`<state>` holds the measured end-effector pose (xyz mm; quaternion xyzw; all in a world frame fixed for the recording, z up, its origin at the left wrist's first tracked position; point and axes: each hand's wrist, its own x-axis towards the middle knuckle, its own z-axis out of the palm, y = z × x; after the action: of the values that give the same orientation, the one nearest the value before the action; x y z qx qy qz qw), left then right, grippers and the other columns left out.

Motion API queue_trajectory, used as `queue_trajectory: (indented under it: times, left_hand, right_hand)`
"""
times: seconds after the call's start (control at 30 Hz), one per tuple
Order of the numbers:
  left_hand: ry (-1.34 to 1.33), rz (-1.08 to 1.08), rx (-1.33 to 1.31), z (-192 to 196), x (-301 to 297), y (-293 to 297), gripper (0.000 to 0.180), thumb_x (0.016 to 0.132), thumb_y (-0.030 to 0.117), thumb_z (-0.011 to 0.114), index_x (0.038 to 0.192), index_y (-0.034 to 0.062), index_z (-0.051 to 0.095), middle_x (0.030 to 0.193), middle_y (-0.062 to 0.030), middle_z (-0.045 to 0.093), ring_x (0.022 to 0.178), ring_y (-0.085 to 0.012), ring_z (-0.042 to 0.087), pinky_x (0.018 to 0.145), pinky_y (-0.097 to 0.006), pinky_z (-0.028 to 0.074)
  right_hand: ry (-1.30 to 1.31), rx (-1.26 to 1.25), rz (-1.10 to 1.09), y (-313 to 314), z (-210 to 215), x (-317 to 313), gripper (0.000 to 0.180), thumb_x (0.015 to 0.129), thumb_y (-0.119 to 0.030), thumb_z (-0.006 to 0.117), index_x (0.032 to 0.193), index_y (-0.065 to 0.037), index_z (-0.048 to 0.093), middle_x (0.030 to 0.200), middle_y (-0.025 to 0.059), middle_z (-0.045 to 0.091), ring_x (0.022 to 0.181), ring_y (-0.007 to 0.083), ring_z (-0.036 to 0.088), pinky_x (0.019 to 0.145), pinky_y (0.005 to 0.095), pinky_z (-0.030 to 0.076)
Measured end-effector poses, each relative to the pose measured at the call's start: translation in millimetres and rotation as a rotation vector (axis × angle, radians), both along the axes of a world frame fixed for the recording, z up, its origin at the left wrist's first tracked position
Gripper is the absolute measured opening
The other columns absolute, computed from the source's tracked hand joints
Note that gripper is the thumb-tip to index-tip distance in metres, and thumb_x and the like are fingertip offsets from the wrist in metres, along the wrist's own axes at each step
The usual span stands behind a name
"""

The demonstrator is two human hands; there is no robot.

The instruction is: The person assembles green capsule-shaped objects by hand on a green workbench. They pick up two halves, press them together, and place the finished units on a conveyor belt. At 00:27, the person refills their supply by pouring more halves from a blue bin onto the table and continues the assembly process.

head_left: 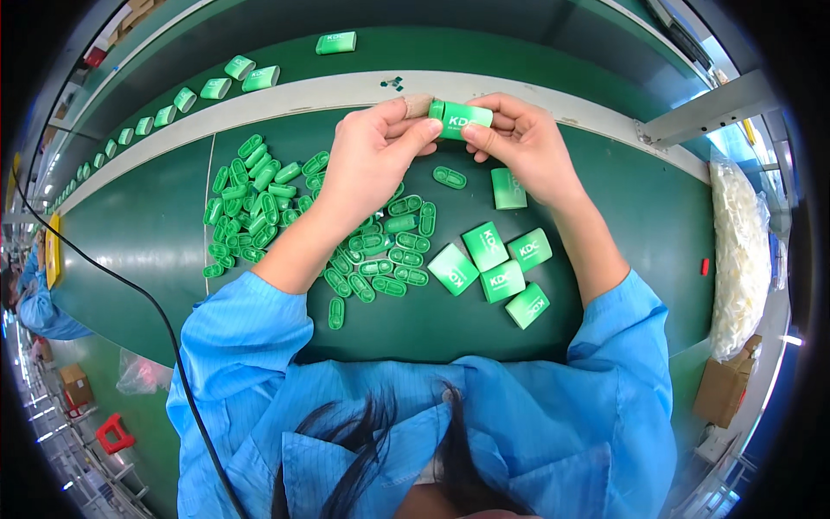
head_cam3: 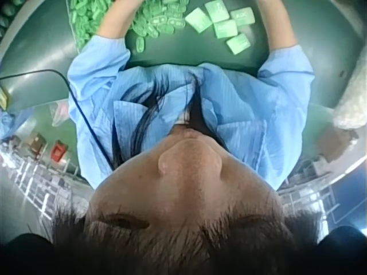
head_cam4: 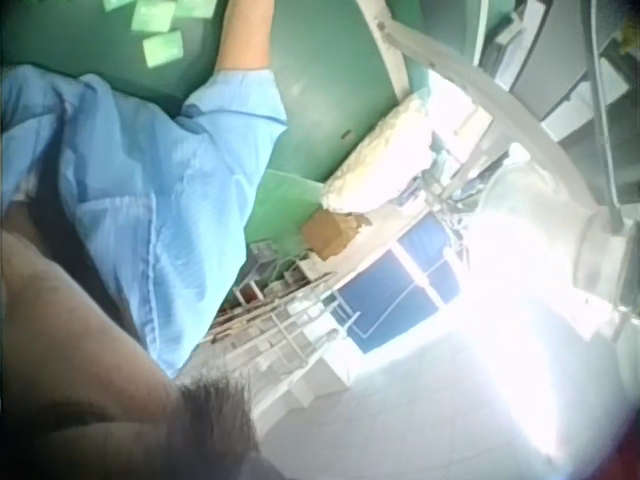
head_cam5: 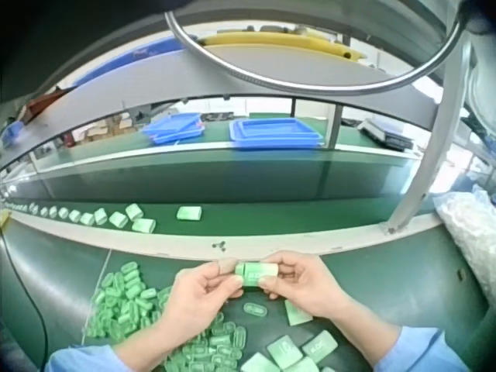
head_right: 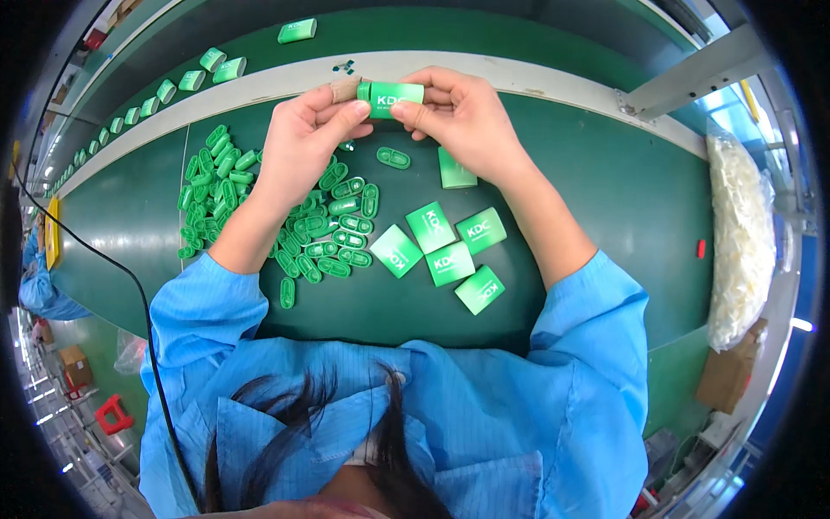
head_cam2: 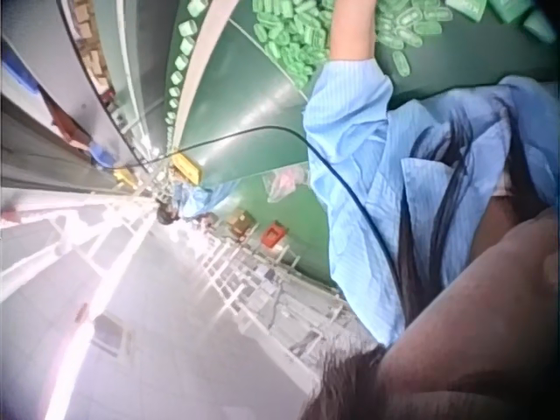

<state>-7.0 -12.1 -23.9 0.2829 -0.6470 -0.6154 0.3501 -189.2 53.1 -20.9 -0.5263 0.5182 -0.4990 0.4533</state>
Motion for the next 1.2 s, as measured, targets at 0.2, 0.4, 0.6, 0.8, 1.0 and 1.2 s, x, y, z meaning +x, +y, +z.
queue_trajectory:
  times: [0.2, 0.4, 0.6, 0.8, 1.0, 1.2]
  left_hand:
    - [-0.04, 0.048, -0.056, 5.1, -1.2, 5.1, 0.029, 0.085, 0.006, 0.06, 0.109, -0.0082, 0.058, 0.094, -0.0147, 0.067, 0.084, -0.0154, 0.065, 0.078, -0.027, 0.053]
    - [-0.054, 0.01, -0.106, 0.2, 1.0, 4.5, 0.034, 0.088, 0.01, 0.058, 0.118, -0.0059, 0.053, 0.098, -0.0105, 0.065, 0.084, -0.0134, 0.063, 0.078, -0.025, 0.052]
    - [-0.153, -0.028, -0.216, -6.1, 0.1, 2.4, 0.033, 0.089, 0.009, 0.055, 0.12, -0.0039, 0.052, 0.093, -0.0134, 0.066, 0.082, -0.0179, 0.066, 0.074, -0.028, 0.053]
    - [-0.378, 0.216, -0.651, -1.5, -6.0, 29.1, 0.025, 0.089, 0.005, 0.049, 0.113, -0.0011, 0.05, 0.077, -0.0203, 0.064, 0.072, -0.0289, 0.067, 0.058, -0.035, 0.052]
    - [-0.356, 0.184, -0.573, -4.3, -3.4, 26.2, 0.026, 0.089, 0.006, 0.051, 0.113, -0.0043, 0.051, 0.081, -0.0171, 0.066, 0.074, -0.024, 0.067, 0.063, -0.031, 0.053]
    - [-0.124, -0.199, -0.017, 8.0, 4.4, -7.9, 0.032, 0.09, 0.014, 0.055, 0.117, -0.0041, 0.055, 0.101, -0.0079, 0.064, 0.088, -0.0136, 0.063, 0.077, -0.024, 0.051]
  right_hand:
    - [0.029, -0.067, -0.102, 6.7, -0.8, 7.7, 0.026, 0.082, -0.008, 0.065, 0.103, 0.004, 0.058, 0.089, 0.0082, 0.066, 0.078, 0.0094, 0.061, 0.065, 0.0228, 0.05]
    - [0.075, -0.08, -0.134, 8.3, 2.3, 9.8, 0.028, 0.081, -0.007, 0.066, 0.105, 0.005, 0.058, 0.089, 0.0087, 0.066, 0.077, 0.01, 0.062, 0.065, 0.0234, 0.051]
    - [0.079, 0.001, -0.048, 6.8, 6.3, 2.9, 0.026, 0.08, -0.007, 0.066, 0.103, 0.004, 0.06, 0.089, 0.0072, 0.066, 0.077, 0.0091, 0.061, 0.065, 0.0233, 0.051]
    - [0.283, -0.103, -0.208, 14.9, 7.7, 20.2, 0.022, 0.078, -0.006, 0.068, 0.097, 0.003, 0.063, 0.076, 0.0061, 0.066, 0.066, 0.0064, 0.06, 0.059, 0.0218, 0.049]
    - [0.259, -0.125, -0.228, 15.9, 6.2, 27.9, 0.023, 0.078, -0.007, 0.068, 0.098, 0.004, 0.061, 0.082, 0.0074, 0.067, 0.071, 0.0085, 0.062, 0.059, 0.022, 0.05]
    - [0.043, 0.075, -0.041, 6.4, 11.1, -1.1, 0.026, 0.081, -0.009, 0.067, 0.102, 0.003, 0.06, 0.086, 0.0059, 0.065, 0.075, 0.0088, 0.06, 0.065, 0.0229, 0.051]
